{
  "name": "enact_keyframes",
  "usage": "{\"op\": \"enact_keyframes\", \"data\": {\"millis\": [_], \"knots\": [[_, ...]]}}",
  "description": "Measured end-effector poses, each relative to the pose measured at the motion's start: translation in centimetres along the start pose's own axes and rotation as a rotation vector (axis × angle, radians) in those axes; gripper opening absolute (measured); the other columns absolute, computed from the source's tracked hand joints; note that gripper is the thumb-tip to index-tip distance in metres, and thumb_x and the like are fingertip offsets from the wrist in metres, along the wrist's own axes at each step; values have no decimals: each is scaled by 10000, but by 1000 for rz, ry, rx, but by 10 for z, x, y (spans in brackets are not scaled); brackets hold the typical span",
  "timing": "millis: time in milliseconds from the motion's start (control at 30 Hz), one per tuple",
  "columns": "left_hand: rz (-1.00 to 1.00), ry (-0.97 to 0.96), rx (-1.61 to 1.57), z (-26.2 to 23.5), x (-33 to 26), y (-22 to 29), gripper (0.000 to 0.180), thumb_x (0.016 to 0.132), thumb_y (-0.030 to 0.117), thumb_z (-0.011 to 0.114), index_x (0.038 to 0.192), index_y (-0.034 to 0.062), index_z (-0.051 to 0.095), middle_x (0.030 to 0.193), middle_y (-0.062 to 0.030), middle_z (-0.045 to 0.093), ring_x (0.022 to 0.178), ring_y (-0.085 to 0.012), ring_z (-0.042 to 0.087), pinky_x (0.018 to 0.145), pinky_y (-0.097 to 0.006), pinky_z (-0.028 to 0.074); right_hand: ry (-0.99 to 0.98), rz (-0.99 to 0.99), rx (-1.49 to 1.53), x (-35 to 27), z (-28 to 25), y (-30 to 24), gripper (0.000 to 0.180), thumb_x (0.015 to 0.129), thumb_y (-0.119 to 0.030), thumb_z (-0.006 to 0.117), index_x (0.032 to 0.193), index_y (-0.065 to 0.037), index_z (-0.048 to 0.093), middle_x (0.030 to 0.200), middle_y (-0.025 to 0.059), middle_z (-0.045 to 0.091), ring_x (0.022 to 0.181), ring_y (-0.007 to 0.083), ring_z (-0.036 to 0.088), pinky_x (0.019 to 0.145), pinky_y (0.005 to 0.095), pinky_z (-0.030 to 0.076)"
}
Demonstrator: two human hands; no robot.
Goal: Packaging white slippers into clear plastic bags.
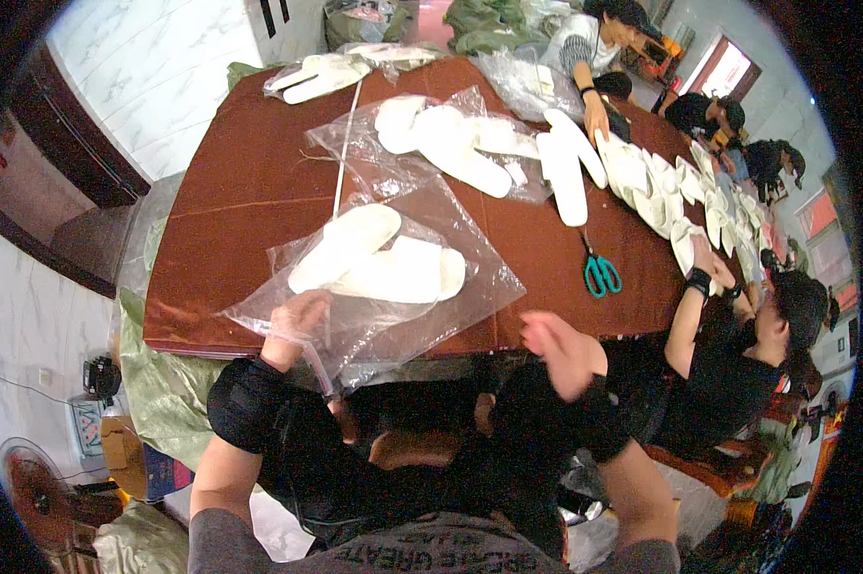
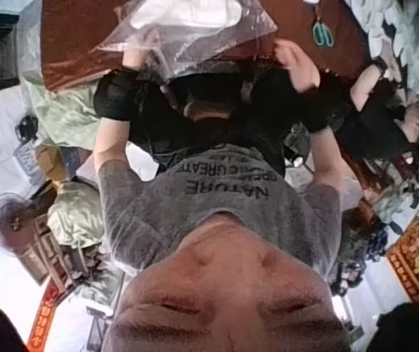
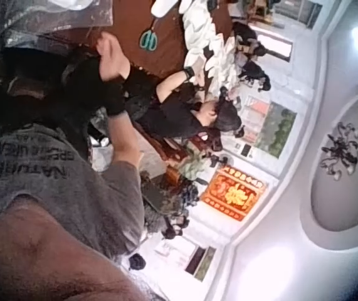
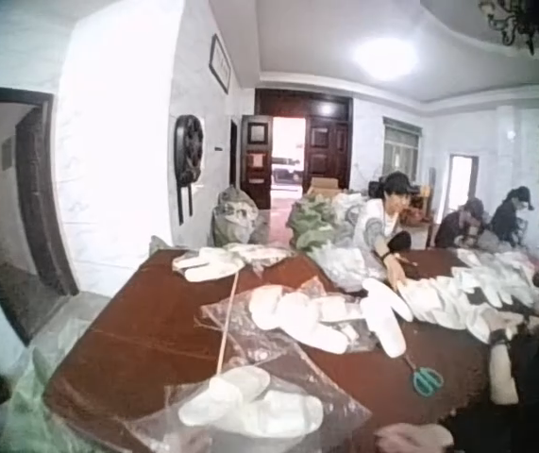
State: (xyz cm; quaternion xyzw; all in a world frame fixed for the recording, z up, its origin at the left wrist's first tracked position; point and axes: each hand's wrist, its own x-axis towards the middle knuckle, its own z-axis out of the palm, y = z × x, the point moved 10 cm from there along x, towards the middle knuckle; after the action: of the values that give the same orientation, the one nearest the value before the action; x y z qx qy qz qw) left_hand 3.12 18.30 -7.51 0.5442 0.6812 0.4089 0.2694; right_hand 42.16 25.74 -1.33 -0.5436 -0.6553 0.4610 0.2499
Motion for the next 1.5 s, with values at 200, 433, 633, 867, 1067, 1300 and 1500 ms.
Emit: {"op": "enact_keyframes", "data": {"millis": [200, 433, 633, 867, 1067, 1300, 1500], "knots": [[288, 246, 336, 5, 46, 0, 298, 833, 195, 603, 1061, 6, 635, 1087, -214, 623, 1097, -354, 540, 981, -443, 388, 93, 75, -132, 127, 76, 37, 309, 921, -192, 560, 1189, -39, 584, 822, 112, 676, 702, 143, 667, 578, 291, 510], [296, -78, 667, 85, 95, 10, 618, 822, 386, 612, 1319, 54, 450, 1419, -153, 395, 1372, -307, 293, 1103, -518, 242, 167, -107, -183, 154, 92, 63, 279, 837, -69, 624, 1115, -92, 622, 789, 91, 626, 617, 182, 606, 594, 309, 479], [540, -280, 573, 105, 131, 32, 618, 774, 417, 635, 1246, 49, 482, 1385, -147, 438, 1367, -308, 305, 1136, -500, 190, 86, -120, -173, 153, 101, 53, 284, 838, -19, 597, 1095, -138, 624, 818, 84, 536, 634, 209, 575, 613, 331, 471], [639, -25, 673, 116, 141, 56, 283, 764, 329, 636, 913, 89, 615, 1026, -72, 598, 1049, -248, 516, 889, -438, 368, 156, -218, -370, 147, 98, 40, 289, 836, -62, 577, 1104, -171, 589, 926, 150, 576, 868, 349, 588, 734, 418, 472], [313, 55, 523, 62, 150, 45, 275, 828, 341, 608, 825, 73, 666, 842, -113, 643, 954, -281, 587, 829, -448, 435, 180, -225, -420, 150, 100, 44, 257, 869, -119, 570, 1119, -173, 541, 1007, 157, 578, 943, 378, 576, 787, 454, 462], [236, -231, 662, 56, 101, 7, 339, 873, 380, 560, 957, 69, 664, 1038, -133, 632, 1056, -289, 570, 947, -416, 422, 257, -262, -245, 157, 91, 59, 221, 906, -85, 551, 1124, -119, 558, 915, 103, 553, 618, 217, 588, 562, 350, 496], [540, -82, 861, 97, 84, 32, 382, 815, 382, 588, 1007, 56, 640, 1150, -151, 560, 1183, -334, 467, 1030, -547, 289, 207, -259, -388, 136, 89, 22, 248, 867, -122, 565, 1115, -134, 563, 1050, 158, 564, 959, 376, 579, 817, 458, 472]]}}
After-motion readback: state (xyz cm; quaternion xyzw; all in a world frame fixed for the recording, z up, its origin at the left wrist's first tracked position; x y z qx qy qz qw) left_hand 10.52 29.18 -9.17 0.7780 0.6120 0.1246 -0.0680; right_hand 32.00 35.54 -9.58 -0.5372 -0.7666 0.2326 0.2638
